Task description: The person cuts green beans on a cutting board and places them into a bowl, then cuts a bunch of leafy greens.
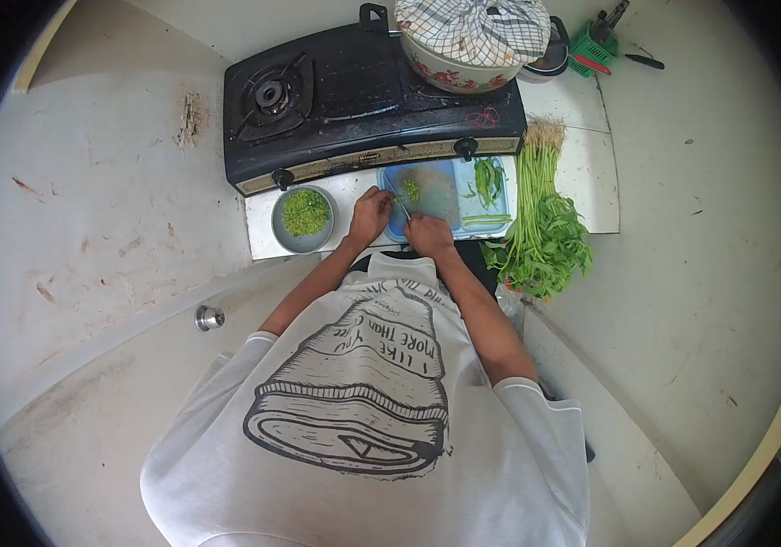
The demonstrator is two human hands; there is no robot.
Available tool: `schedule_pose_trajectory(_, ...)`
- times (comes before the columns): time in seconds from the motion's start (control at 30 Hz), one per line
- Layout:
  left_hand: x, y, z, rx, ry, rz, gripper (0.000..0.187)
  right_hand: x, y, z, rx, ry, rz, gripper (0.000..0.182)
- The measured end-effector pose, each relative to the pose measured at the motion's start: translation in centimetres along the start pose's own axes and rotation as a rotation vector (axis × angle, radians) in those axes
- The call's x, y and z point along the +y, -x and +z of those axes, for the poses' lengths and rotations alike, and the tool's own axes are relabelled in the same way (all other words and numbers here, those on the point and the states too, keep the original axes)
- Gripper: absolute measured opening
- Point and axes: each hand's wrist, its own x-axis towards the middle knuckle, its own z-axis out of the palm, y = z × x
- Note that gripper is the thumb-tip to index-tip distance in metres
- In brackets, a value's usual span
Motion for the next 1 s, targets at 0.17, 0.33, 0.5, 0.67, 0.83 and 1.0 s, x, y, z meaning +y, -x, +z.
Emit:
schedule_pose_trajectory(0.17, 0.4, 0.0, -0.2, 0.003, 0.010, 0.004, 0.014, 0.5, 0.5, -0.1, 0.021, 0.006, 0.040, 0.043)
schedule_pose_trajectory(0.33, 0.5, 0.0, -0.4, -0.004, -0.031, 0.012, 0.012, 0.1, 0.6, -0.3, 0.005, 0.008, -0.013, 0.042)
schedule_pose_trajectory(0.5, 0.8, 0.1, -0.6, 0.001, -0.004, 0.018, 0.011, 0.2, 0.6, 0.2, 0.044, 0.013, -0.062, 0.042)
schedule_pose_trajectory(0.67, 0.7, 0.1, -0.5, 0.007, -0.025, 0.013, 0.010, -0.1, -0.6, 0.5, 0.049, -0.003, -0.088, 0.042)
schedule_pose_trajectory(0.83, 0.2, 0.1, 0.0, 0.042, 0.021, 0.015, 0.010, 0.0, -0.3, 0.3, 0.032, 0.033, -0.070, 0.043)
schedule_pose_trajectory(1.0, -0.3, 0.1, 0.2, 0.036, 0.048, -0.019, 0.009, 0.0, 0.4, 0.5, 0.006, 0.032, -0.025, 0.043)
